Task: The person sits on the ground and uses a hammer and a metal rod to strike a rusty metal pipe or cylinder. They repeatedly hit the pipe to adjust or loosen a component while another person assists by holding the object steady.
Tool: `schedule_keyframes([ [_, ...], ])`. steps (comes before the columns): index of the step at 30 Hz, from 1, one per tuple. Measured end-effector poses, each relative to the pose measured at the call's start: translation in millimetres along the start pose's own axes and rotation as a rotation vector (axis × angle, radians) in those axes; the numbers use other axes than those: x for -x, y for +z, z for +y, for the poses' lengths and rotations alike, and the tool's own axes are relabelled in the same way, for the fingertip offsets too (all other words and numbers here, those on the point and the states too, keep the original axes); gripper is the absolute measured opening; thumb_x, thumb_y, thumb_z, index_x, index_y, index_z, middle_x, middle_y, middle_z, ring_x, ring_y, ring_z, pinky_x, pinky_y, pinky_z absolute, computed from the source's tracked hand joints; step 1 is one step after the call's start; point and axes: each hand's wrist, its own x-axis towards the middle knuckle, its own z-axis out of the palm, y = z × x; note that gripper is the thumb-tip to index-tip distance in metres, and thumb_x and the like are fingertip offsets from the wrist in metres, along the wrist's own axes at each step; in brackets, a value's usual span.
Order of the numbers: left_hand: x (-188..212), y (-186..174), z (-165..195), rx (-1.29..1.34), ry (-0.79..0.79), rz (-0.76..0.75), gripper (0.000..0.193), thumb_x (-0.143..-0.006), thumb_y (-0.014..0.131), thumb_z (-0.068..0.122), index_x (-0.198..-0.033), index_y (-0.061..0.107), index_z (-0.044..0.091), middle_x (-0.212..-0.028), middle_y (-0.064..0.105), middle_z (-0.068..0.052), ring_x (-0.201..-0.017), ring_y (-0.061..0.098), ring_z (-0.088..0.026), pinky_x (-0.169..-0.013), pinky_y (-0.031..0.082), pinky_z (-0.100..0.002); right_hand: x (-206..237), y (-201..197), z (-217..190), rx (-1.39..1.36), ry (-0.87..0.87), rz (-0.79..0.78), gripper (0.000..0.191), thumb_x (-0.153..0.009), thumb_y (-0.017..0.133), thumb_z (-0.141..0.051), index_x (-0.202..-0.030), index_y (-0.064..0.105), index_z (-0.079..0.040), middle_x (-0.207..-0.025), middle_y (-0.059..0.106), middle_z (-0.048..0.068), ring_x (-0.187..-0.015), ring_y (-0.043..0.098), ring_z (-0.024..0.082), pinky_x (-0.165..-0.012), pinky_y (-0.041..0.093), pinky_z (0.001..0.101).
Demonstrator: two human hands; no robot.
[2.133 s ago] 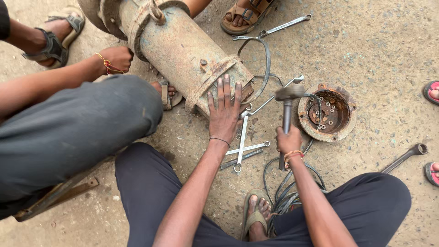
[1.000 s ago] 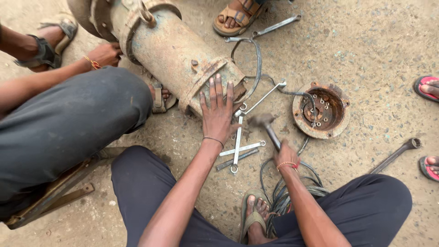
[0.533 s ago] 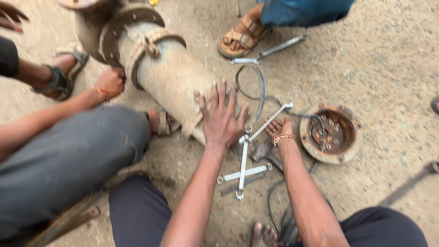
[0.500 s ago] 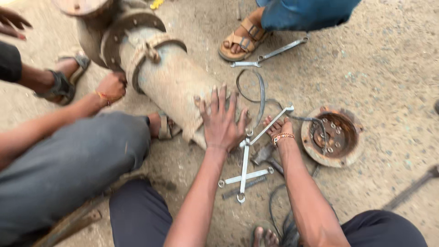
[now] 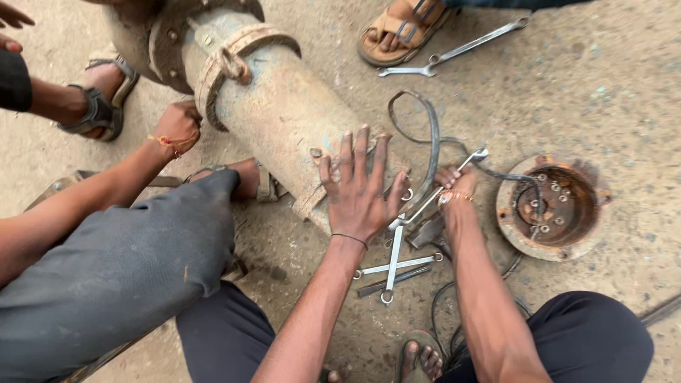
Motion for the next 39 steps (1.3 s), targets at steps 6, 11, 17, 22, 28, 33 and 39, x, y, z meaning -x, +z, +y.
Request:
schedule_keyframes([
  [6,-5,3,-4,-0.024,0.024,-0.030,0.066,-0.105,0.043,0.057,-0.159,0.045,0.020,-0.165,0.037,-0.011,-0.153,0.035,-0.031,-0.123,0.006,-0.059,3,-7,-7,-0.096,0.087,-0.115,0.039,-0.109,0.040,-0.033,-0.086,0.052,-0.005,-0.057,0.037,-0.003,-0.044,0.032,0.010,-0.040,0.028,0.0258],
  [11,-6,4,-5,-0.052,0.043,-0.056,0.071,-0.102,0.038,0.062,-0.156,0.045,0.018,-0.164,0.034,-0.013,-0.150,0.035,-0.034,-0.121,0.003,-0.061,3,-7,-9,-0.103,0.109,-0.162,0.035,-0.109,0.037,-0.027,-0.084,0.050,-0.006,-0.054,0.035,-0.004,-0.042,0.031,0.008,-0.040,0.028,0.0246],
  [17,-6,4,-2,-0.024,0.014,-0.050,0.067,-0.105,0.040,0.059,-0.159,0.047,0.019,-0.166,0.036,-0.011,-0.154,0.033,-0.031,-0.124,0.005,-0.060,3,-3,-12,-0.010,0.128,-0.097,0.030,-0.107,0.041,-0.024,-0.084,0.053,-0.007,-0.056,0.037,-0.006,-0.043,0.031,0.007,-0.037,0.026,0.0240],
  [22,-8,4,1,-0.021,0.020,-0.019,0.070,-0.103,0.041,0.061,-0.157,0.047,0.018,-0.165,0.037,-0.012,-0.153,0.034,-0.032,-0.122,0.007,-0.061,11,3,-12,-0.157,0.109,-0.141,0.035,-0.106,0.041,-0.024,-0.076,0.049,-0.008,-0.054,0.037,-0.003,-0.042,0.032,0.009,-0.040,0.028,0.0243],
  [28,0,0,6,-0.038,0.029,-0.045,0.071,-0.103,0.039,0.062,-0.158,0.044,0.018,-0.167,0.033,-0.013,-0.154,0.032,-0.032,-0.122,0.005,-0.061,13,8,-12,0.178,-0.005,-0.076,0.031,-0.105,0.044,-0.023,-0.077,0.051,-0.011,-0.056,0.035,-0.005,-0.042,0.029,0.009,-0.038,0.025,0.0251],
  [33,-8,3,1,-0.006,0.003,-0.075,0.071,-0.103,0.037,0.062,-0.160,0.043,0.019,-0.167,0.031,-0.010,-0.155,0.031,-0.031,-0.124,0.005,-0.060,6,8,-11,0.135,-0.041,0.172,0.035,-0.104,0.048,-0.027,-0.072,0.046,-0.013,-0.055,0.034,-0.004,-0.042,0.029,0.010,-0.037,0.026,0.0255],
  [39,-11,6,-1,-0.041,0.024,-0.057,0.071,-0.105,0.040,0.062,-0.159,0.043,0.017,-0.168,0.032,-0.014,-0.154,0.032,-0.033,-0.123,0.006,-0.060,4,-3,-13,-0.065,0.126,-0.176,0.038,-0.111,0.046,-0.026,-0.076,0.043,-0.012,-0.059,0.031,-0.005,-0.047,0.029,0.010,-0.043,0.026,0.0265],
])
